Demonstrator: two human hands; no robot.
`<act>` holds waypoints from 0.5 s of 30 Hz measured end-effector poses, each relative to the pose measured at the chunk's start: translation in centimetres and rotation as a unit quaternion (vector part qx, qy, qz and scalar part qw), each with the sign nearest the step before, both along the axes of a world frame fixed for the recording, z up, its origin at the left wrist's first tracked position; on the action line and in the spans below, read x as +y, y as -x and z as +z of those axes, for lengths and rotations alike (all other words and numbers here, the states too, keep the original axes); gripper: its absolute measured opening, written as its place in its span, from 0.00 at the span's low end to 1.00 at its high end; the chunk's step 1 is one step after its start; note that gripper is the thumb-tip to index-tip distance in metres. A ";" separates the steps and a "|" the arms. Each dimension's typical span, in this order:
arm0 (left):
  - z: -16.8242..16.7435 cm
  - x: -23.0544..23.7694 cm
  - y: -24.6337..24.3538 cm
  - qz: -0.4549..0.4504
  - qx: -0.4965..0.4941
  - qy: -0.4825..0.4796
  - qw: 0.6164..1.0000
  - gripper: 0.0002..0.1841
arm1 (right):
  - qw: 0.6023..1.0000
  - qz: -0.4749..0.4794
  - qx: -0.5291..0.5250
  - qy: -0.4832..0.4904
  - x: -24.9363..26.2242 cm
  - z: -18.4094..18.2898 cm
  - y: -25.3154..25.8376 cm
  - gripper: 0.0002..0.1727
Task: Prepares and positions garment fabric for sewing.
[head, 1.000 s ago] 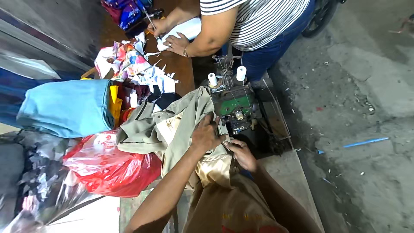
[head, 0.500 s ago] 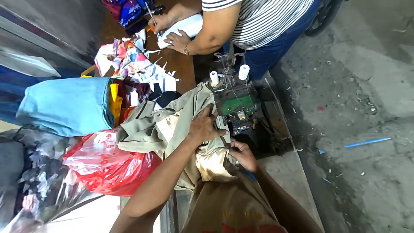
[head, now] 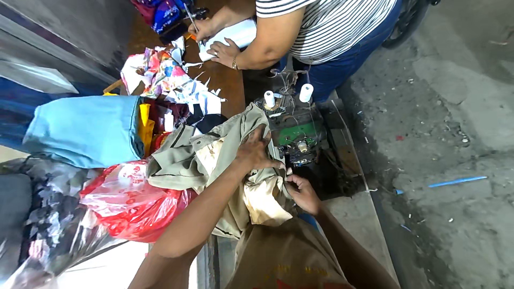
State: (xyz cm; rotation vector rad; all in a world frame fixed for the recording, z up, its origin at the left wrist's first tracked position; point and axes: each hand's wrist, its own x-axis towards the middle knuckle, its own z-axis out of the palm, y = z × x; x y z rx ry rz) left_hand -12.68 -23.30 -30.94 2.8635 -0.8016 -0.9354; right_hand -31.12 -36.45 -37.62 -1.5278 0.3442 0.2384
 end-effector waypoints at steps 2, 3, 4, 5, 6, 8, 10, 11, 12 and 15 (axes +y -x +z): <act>-0.1 0.0 -0.2 0.000 0.004 0.009 1.000 0.67 | 0.998 -0.041 0.017 0.049 0.5 0.3 0.1 0.08; -0.1 -0.1 -0.4 0.000 0.006 0.006 1.000 0.67 | 0.995 -0.054 0.019 0.079 0.6 0.6 0.0 0.08; 0.1 -0.2 -0.6 0.001 0.007 0.004 1.000 0.67 | 0.991 -0.064 0.013 0.115 0.7 0.8 -0.2 0.09; 0.1 -0.3 -0.7 0.001 0.010 0.003 1.000 0.67 | 0.987 -0.071 -0.007 0.147 0.7 0.9 -0.2 0.09; 0.2 -0.3 -0.6 0.004 0.012 0.003 1.000 0.67 | 0.983 -0.075 -0.038 0.164 0.7 0.6 -0.1 0.09; 0.0 -0.3 -0.6 0.011 0.009 0.009 1.000 0.69 | 0.987 -0.064 -0.067 0.130 0.7 -0.5 -0.1 0.09; -0.3 -0.3 -0.6 0.016 0.000 0.020 1.000 0.69 | 0.999 -0.032 -0.008 -0.026 0.9 -0.4 0.3 0.14; -0.3 -0.4 -0.7 0.015 -0.005 0.018 1.000 0.69 | 0.991 -0.045 0.031 -0.123 1.3 0.1 0.4 0.17; -0.2 -0.4 -1.0 0.011 -0.008 0.012 1.000 0.69 | 0.978 -0.073 0.055 -0.187 1.7 0.6 0.4 0.19; 0.2 -0.6 -1.3 0.008 -0.001 -0.001 1.000 0.70 | 0.994 -0.103 0.022 -0.025 2.0 0.4 0.0 0.12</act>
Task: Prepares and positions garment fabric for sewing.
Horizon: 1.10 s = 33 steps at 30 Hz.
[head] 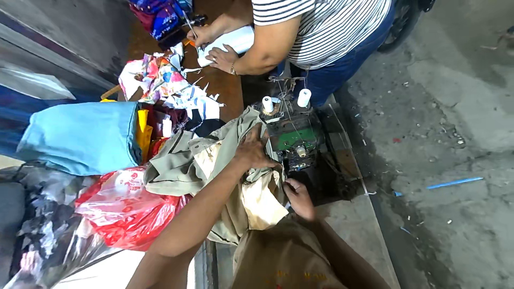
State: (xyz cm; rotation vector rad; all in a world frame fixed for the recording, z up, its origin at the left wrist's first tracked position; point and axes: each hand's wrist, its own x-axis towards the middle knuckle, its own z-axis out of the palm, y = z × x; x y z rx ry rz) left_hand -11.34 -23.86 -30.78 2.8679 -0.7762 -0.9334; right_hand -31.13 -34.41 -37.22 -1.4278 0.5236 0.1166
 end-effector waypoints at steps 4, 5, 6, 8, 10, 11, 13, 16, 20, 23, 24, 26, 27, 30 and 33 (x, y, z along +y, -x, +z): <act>0.6 -0.3 0.0 -0.010 0.027 -0.026 0.999 0.72 | 0.984 0.024 -0.025 0.175 -2.0 -0.8 -0.2 0.09; 0.4 -0.3 0.0 -0.007 0.019 -0.025 0.999 0.74 | 0.982 0.018 -0.020 0.186 -2.3 -0.8 -0.4 0.09; 0.3 -0.4 -0.2 -0.005 0.011 -0.028 1.000 0.76 | 0.984 0.008 -0.005 0.180 -2.5 -0.6 -0.7 0.09; 0.3 -0.7 -0.4 0.004 0.008 -0.029 1.000 0.77 | 0.990 0.006 0.000 0.138 -2.8 -0.6 -1.0 0.09; 0.2 -0.6 -0.5 0.009 0.005 -0.020 1.000 0.76 | 0.993 0.006 -0.008 0.114 -2.7 -0.6 -0.8 0.12; 0.0 -0.5 -0.5 0.008 0.000 -0.015 1.000 0.75 | 0.994 0.008 -0.006 0.110 -2.6 -0.6 -0.6 0.14; -0.4 -0.3 -0.8 0.003 -0.009 0.000 1.000 0.73 | 0.994 0.009 -0.002 0.111 -2.6 -0.5 -0.6 0.15; -0.5 0.0 -1.5 0.006 -0.016 0.027 0.999 0.70 | 0.997 -0.002 0.008 0.076 -2.2 -0.3 -1.0 0.13; -1.1 0.3 -2.3 -0.006 -0.020 0.055 0.998 0.66 | 0.999 -0.019 0.032 -0.015 -2.1 -0.5 -1.0 0.13; -1.7 1.0 -3.0 -0.020 -0.026 0.094 0.995 0.65 | 0.991 -0.053 0.076 -0.098 -1.7 -0.1 -1.1 0.17; -1.6 1.4 -2.9 -0.017 -0.044 0.122 0.991 0.63 | 0.986 -0.062 0.096 -0.125 -1.6 0.2 -1.0 0.19; -0.1 2.4 -0.8 0.022 -0.120 0.204 0.971 0.47 | 0.975 -0.077 0.121 -0.169 -1.5 0.8 -0.8 0.22; 1.0 3.2 1.5 0.041 -0.180 0.246 0.951 0.31 | 0.969 -0.083 0.125 -0.196 -1.5 1.1 -0.6 0.23; 2.3 5.6 12.7 0.003 -0.324 0.388 0.863 0.16 | 0.941 -0.108 0.140 -0.290 -1.3 2.3 -0.2 0.23; -3.2 10.9 23.8 -0.039 -0.414 0.456 0.787 0.17 | 0.930 -0.105 0.154 -0.318 -1.5 3.3 0.3 0.22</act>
